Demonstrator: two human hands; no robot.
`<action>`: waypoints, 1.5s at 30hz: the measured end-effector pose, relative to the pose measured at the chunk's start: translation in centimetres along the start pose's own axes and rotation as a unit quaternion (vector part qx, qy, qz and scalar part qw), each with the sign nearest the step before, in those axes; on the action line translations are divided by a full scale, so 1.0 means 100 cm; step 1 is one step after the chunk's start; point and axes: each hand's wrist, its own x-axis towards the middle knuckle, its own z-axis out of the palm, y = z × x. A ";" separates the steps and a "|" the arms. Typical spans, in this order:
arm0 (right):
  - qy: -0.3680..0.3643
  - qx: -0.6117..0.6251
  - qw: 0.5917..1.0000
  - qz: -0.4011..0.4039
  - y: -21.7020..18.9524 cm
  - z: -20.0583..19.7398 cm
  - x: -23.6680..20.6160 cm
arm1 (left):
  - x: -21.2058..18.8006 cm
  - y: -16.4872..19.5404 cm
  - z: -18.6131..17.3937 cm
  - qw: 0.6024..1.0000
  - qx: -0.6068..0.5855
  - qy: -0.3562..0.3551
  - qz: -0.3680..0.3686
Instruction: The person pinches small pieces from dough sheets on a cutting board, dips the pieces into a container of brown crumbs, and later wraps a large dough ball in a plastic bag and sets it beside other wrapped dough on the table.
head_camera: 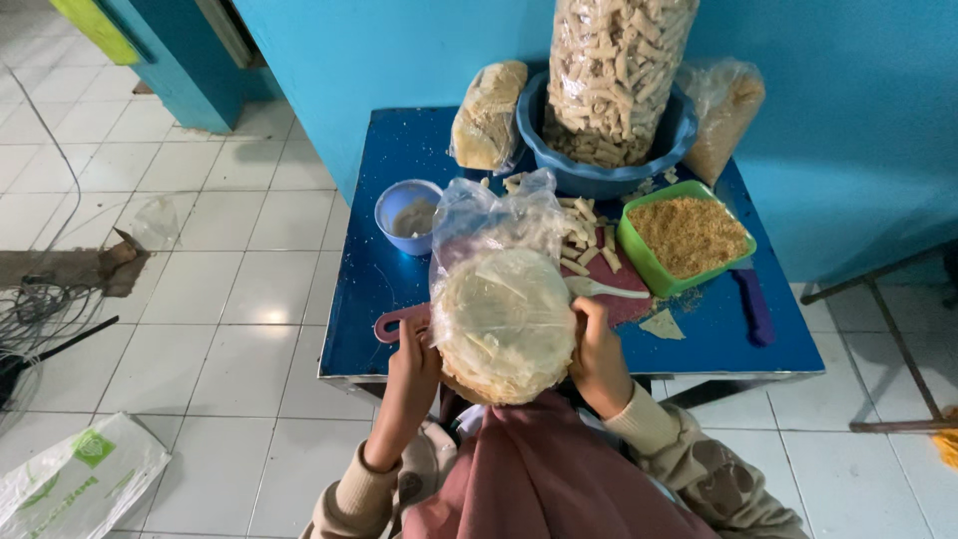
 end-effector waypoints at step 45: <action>-0.176 0.390 0.904 -0.017 -0.047 -0.017 0.130 | 0.120 0.268 -0.045 0.840 -0.387 -0.246 0.290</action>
